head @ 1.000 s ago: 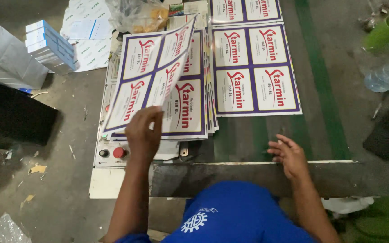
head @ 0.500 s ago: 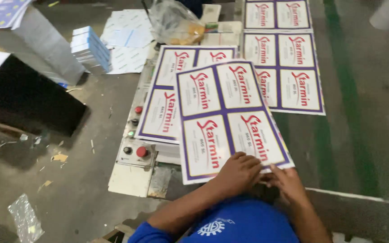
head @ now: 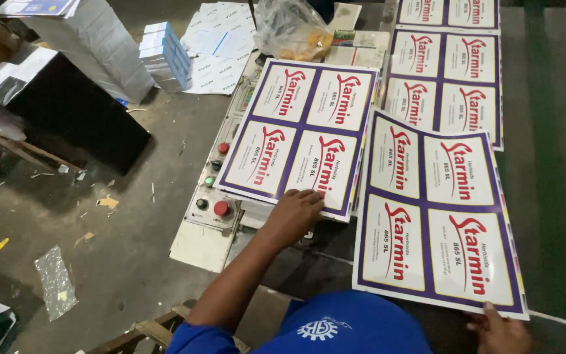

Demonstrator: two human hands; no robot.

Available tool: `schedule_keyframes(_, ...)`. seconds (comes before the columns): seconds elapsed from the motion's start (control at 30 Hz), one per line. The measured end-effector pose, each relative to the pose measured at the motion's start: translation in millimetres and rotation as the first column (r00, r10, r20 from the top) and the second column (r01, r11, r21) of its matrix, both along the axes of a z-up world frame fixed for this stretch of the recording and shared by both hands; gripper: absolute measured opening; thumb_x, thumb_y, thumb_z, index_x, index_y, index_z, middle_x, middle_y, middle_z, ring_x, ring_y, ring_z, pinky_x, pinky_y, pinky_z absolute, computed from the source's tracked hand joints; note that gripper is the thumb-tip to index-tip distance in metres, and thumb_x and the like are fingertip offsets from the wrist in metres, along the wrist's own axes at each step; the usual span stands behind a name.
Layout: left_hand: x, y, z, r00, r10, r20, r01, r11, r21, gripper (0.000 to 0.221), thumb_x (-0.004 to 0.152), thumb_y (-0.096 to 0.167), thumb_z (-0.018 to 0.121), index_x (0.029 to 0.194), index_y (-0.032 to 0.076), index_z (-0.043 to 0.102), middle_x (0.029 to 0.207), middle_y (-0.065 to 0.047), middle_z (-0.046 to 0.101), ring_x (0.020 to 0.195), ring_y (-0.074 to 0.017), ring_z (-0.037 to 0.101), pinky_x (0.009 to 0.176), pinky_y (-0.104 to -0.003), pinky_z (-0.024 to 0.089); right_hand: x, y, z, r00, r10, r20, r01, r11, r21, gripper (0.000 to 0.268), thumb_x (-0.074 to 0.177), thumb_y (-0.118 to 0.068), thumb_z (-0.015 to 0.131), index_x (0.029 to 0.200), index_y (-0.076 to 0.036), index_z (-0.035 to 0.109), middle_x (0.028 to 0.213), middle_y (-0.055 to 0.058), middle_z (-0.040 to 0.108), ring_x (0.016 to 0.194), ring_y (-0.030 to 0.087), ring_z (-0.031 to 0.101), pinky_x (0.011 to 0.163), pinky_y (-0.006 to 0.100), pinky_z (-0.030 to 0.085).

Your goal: Checking and sorting printed product labels on a production floor.

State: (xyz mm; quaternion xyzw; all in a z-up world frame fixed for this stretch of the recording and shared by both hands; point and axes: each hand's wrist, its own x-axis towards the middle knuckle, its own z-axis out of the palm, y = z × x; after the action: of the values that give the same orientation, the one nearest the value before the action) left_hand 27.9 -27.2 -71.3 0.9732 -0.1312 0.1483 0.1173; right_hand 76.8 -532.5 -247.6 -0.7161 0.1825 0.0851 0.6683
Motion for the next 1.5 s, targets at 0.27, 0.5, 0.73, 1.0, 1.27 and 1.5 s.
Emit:
schedule_keyframes(0.27, -5, 6, 26, 0.998, -0.063, 0.015, 0.064, 0.997, -0.052, 0.011, 0.089, 0.011, 0.062, 0.097, 0.007, 0.069, 0.094, -0.010, 0.072, 0.092, -0.0322, 0.070, 0.082, -0.046, 0.054, -37, -3, 9, 0.995, -0.104, 0.006, 0.103, 0.994, 0.040, 0.032, 0.107, -0.008, 0.053, 0.138, -0.003, 0.054, 0.111, 0.013, 0.071, 0.081, 0.024, 0.071, 0.055, 0.033, 0.050)
schedule_keyframes(0.5, -6, 8, 69, 0.976, 0.177, 0.129, -0.150, 0.969, -0.194, 0.013, 0.090, 0.019, 0.077, 0.086, 0.008, 0.073, 0.081, -0.009, 0.072, 0.077, -0.0311, 0.069, 0.068, -0.044, 0.053, -2, 47, 30, 0.998, -0.056, 0.026, 0.054, 0.995, 0.084, 0.023, 0.106, -0.011, 0.057, 0.127, -0.002, 0.058, 0.107, 0.014, 0.073, 0.079, 0.022, 0.072, 0.054, 0.031, 0.050)
schedule_keyframes(0.73, -8, 18, 76, 0.979, 0.179, 0.102, -0.152, 0.961, -0.229, 0.010, 0.092, 0.014, 0.076, 0.093, 0.005, 0.074, 0.089, -0.011, 0.075, 0.082, -0.0315, 0.070, 0.069, -0.042, 0.055, 80, 71, 27, 0.995, 0.011, 0.099, -0.030, 0.981, 0.191, 0.024, 0.107, -0.018, 0.058, 0.127, -0.004, 0.059, 0.109, 0.010, 0.072, 0.081, 0.020, 0.072, 0.054, 0.029, 0.049)
schedule_keyframes(1.0, -20, 14, 58, 0.901, 0.319, 0.296, -0.194, 0.903, -0.383, 0.008, 0.089, 0.008, 0.078, 0.092, 0.008, 0.071, 0.088, -0.010, 0.073, 0.080, -0.0289, 0.072, 0.068, -0.041, 0.056, 73, 78, 57, 0.988, 0.116, -0.098, -0.108, 0.990, 0.088, 0.040, 0.107, -0.026, 0.052, 0.142, -0.009, 0.052, 0.116, 0.014, 0.073, 0.091, 0.021, 0.071, 0.064, 0.033, 0.053)
schedule_keyframes(1.27, -5, -83, -2, 0.958, -0.096, 0.271, 0.166, 0.954, -0.248, 0.013, 0.087, 0.019, 0.071, 0.089, 0.009, 0.062, 0.088, -0.010, 0.066, 0.085, -0.0306, 0.067, 0.073, -0.044, 0.052, 35, 130, 27, 0.888, 0.452, -0.086, -0.442, 0.890, 0.113, 0.043, 0.102, -0.020, 0.057, 0.143, -0.005, 0.059, 0.115, 0.016, 0.076, 0.084, 0.024, 0.070, 0.063, 0.034, 0.051)
schedule_keyframes(1.5, -2, -140, -23, 0.960, -0.257, 0.109, 0.274, 0.944, -0.185, 0.025, 0.094, 0.032, 0.068, 0.095, 0.008, 0.067, 0.093, -0.009, 0.070, 0.095, -0.0295, 0.069, 0.087, -0.044, 0.052, 22, 141, 47, 0.877, 0.472, -0.088, -0.438, 0.862, 0.254, 0.035, 0.100, -0.022, 0.056, 0.126, 0.000, 0.059, 0.101, 0.015, 0.073, 0.082, 0.022, 0.072, 0.062, 0.034, 0.055)
